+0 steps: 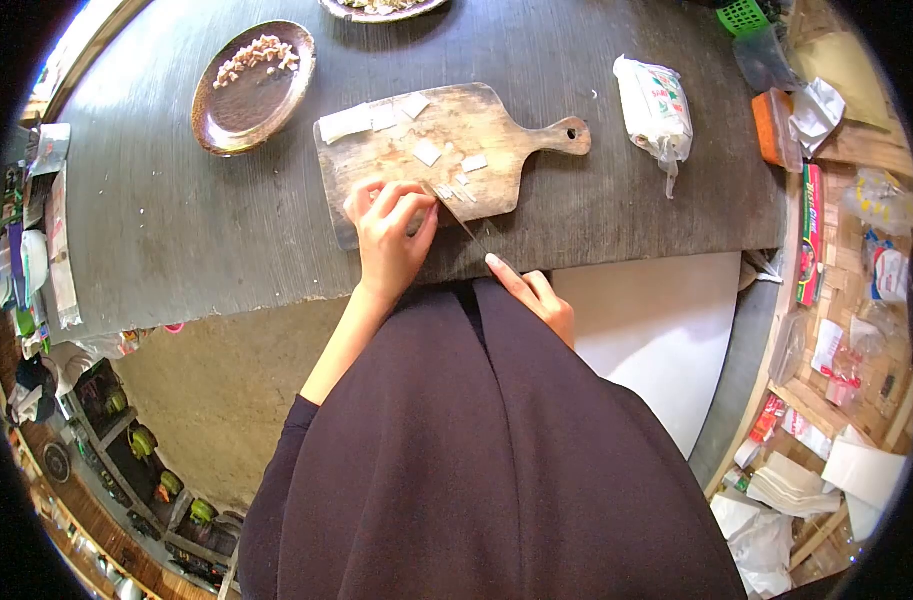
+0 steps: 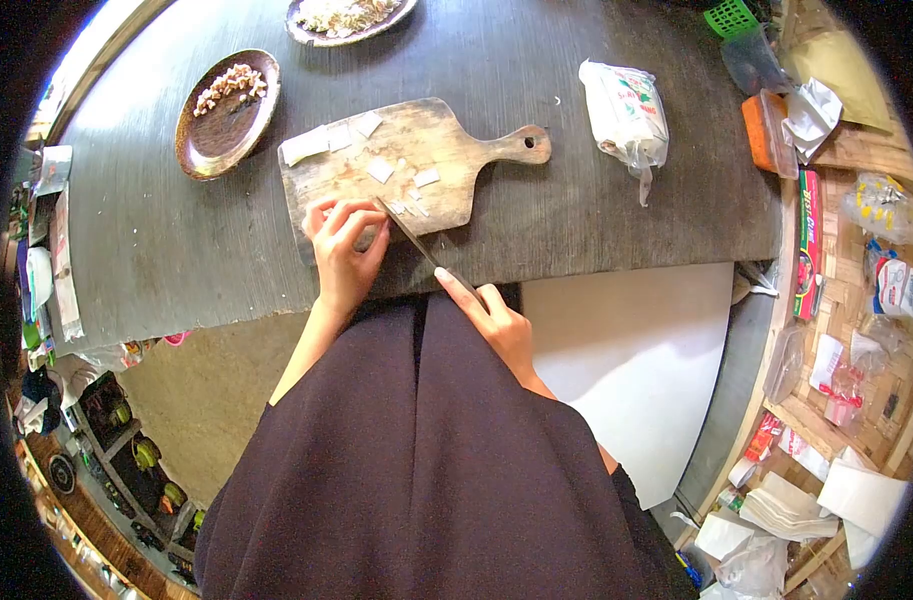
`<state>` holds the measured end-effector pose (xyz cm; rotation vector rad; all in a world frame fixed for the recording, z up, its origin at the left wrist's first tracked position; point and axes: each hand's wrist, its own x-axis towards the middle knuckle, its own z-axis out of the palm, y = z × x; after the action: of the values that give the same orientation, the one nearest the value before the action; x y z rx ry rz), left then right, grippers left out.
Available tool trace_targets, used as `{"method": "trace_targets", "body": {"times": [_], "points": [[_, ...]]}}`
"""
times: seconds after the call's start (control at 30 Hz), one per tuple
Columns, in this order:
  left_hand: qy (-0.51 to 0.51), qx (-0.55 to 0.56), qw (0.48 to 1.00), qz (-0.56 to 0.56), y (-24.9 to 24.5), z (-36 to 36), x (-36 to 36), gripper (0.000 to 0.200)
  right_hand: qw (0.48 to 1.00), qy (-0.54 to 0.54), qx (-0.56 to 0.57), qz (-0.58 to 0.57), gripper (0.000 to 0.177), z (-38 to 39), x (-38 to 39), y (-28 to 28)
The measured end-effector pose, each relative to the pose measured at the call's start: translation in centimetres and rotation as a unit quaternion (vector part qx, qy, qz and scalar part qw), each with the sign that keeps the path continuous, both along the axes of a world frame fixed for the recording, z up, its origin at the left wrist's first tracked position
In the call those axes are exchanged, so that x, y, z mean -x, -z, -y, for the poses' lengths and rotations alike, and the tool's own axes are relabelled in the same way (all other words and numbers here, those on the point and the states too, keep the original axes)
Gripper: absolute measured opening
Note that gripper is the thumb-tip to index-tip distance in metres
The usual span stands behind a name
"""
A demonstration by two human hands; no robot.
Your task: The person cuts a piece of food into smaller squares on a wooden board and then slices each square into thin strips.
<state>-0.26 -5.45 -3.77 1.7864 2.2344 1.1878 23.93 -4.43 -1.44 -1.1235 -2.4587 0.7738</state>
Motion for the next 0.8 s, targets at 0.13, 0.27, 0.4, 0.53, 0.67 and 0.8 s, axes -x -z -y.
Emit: {"method": "trace_targets", "body": {"times": [0.13, 0.27, 0.4, 0.53, 0.67, 0.8], "points": [[-0.006, -0.001, 1.000, 0.003, 0.3, 0.1, 0.0, 0.016, 1.000, 0.013, 0.004, -0.017, 0.061, -0.3, 0.1, -0.7], [-0.031, 0.004, 0.999, -0.034, -0.3, 0.1, -0.7, 0.018, 0.993, 0.089, 0.005, -0.079, 0.059, -1.0, -0.2, -1.9], [-0.026, 0.028, 0.997, -0.063, -1.0, -0.7, -1.1, 0.019, 0.992, 0.110, -0.005, -0.066, 0.057, -1.7, -1.5, -1.8], [-0.012, 0.016, 0.999, -0.049, -0.6, -2.0, -1.0, 0.017, 0.989, 0.120, -0.013, -0.084, 0.057, -2.2, -1.9, -1.8], [-0.022, 0.039, 0.998, -0.051, -1.2, -3.9, -0.6, 0.019, 0.987, 0.118, -0.023, -0.103, 0.057, -2.5, -2.0, -2.2], [-0.021, 0.081, 0.993, -0.086, -1.6, -5.1, -1.1, 0.020, 0.988, 0.123, -0.018, -0.092, 0.057, -2.5, -2.2, -2.2]]}}
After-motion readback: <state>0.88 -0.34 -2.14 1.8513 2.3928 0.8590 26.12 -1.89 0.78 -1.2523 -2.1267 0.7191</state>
